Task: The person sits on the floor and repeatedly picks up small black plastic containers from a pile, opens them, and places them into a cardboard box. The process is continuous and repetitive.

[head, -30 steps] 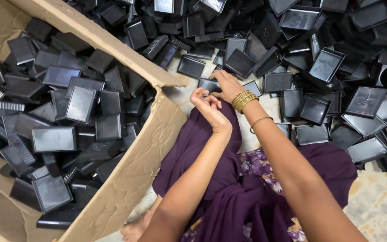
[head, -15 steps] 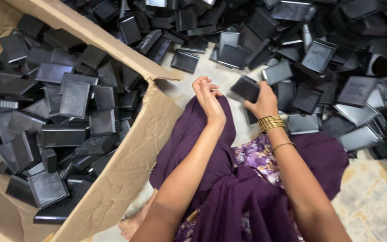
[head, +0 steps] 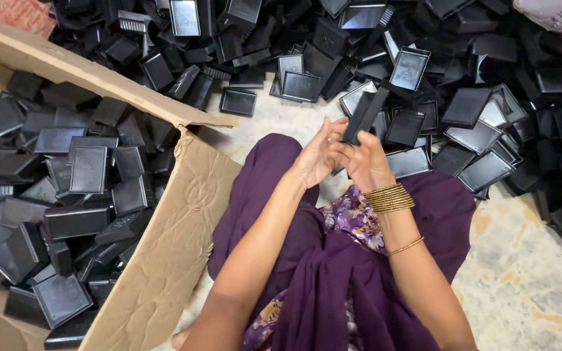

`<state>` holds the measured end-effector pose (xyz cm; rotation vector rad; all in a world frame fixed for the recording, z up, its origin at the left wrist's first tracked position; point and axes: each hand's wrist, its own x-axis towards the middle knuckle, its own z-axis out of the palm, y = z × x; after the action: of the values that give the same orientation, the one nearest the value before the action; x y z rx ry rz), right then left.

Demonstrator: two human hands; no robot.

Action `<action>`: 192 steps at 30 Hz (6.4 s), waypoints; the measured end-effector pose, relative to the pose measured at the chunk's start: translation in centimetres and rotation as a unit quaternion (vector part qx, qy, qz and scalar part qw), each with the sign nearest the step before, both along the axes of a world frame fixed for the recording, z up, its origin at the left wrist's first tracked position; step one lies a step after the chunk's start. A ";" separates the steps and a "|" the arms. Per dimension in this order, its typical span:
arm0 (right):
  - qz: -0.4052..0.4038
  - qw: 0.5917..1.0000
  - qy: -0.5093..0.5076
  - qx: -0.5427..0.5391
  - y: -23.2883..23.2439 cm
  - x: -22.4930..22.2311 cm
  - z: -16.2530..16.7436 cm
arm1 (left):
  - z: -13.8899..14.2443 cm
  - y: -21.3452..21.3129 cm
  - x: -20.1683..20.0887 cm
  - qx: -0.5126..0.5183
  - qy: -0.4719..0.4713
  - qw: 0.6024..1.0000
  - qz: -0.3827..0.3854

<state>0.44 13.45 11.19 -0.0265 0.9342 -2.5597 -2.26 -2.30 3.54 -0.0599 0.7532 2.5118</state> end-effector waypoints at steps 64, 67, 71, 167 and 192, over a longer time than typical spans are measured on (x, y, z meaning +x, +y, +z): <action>-0.075 0.934 0.174 0.302 -12.9 1.7 8.7 | 1.3 -1.7 -1.8 0.013 -0.087 0.877 0.473; 0.056 0.749 0.543 0.377 -19.1 3.3 11.4 | 0.4 -1.6 -1.5 -0.278 0.000 0.851 0.445; 0.130 0.837 0.457 0.271 -20.4 4.7 11.1 | -0.5 -3.5 -1.2 -0.115 -0.039 0.901 0.416; -0.068 0.826 0.296 0.475 -3.0 3.5 5.3 | 8.2 -0.8 4.1 -0.028 0.125 0.968 0.216; -0.164 0.912 0.078 0.367 -4.7 4.9 3.5 | 3.4 -3.5 1.2 -0.214 -0.011 0.865 0.453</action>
<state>5.36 8.75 14.71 0.1577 2.0572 -2.3277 -1.07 -5.83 6.96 -0.7587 1.5374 3.1003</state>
